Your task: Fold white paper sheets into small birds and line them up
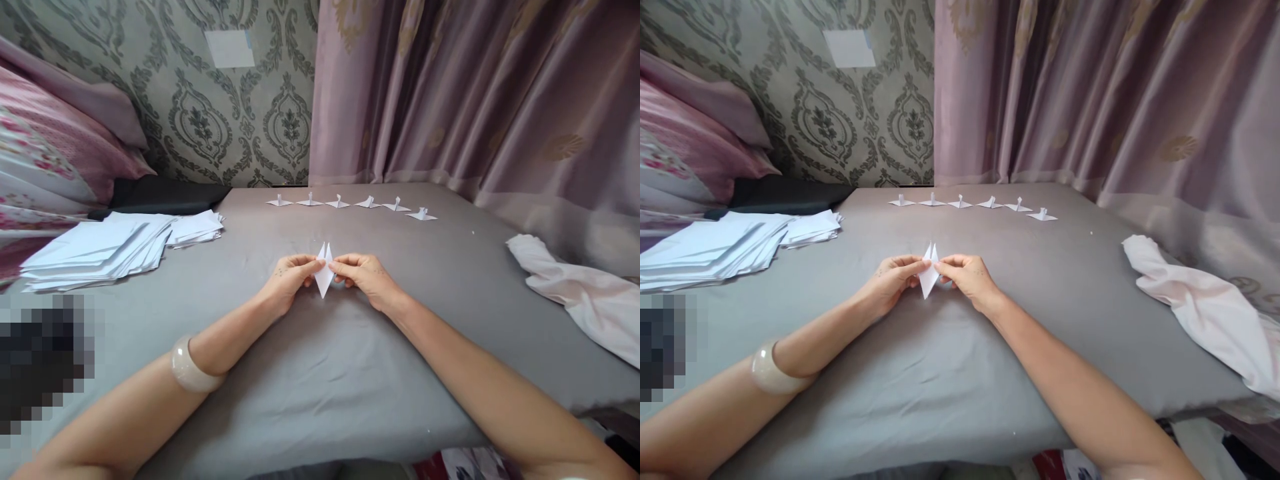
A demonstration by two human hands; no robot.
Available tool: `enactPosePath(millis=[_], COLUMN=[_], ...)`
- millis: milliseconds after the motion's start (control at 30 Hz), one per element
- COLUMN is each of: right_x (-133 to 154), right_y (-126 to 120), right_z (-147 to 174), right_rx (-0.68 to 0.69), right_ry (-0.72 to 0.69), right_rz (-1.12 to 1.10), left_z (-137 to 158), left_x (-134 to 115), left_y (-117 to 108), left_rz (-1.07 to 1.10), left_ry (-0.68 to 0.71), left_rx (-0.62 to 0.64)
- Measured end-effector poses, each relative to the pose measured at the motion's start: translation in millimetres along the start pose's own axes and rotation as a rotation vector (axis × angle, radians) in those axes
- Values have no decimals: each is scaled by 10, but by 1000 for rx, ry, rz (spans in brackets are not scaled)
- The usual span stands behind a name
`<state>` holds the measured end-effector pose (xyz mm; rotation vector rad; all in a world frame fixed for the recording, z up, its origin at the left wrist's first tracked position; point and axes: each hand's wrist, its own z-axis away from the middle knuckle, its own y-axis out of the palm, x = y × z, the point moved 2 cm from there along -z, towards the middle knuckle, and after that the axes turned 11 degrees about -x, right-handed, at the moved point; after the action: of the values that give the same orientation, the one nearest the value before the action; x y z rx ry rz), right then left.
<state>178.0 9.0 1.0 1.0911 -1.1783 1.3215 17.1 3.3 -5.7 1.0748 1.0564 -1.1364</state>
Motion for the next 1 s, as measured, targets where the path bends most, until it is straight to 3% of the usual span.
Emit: enactPosePath(millis=[167, 300, 467, 667, 767, 1000], right_x=[-40, -110, -145, -152, -190, -182], right_y=[-23, 6, 43, 71, 77, 61], right_z=[-49, -108, -133, -94, -98, -103], right_rx=[-77, -50, -28, 2, 3, 25], right_ry=[-26, -179, -366, -517, -545, -529], right_rz=[18, 51, 349, 625, 701, 712], left_z=[-57, -123, -185, -250, -278, -314], left_x=[26, 47, 28, 74, 113, 108], left_y=[-35, -90, -129, -145, -164, -206], left_rz=[-38, -121, -400, -628, -702, -768], left_ry=[35, 149, 331, 437, 531, 558], left_rx=[22, -22, -31, 47, 58, 94])
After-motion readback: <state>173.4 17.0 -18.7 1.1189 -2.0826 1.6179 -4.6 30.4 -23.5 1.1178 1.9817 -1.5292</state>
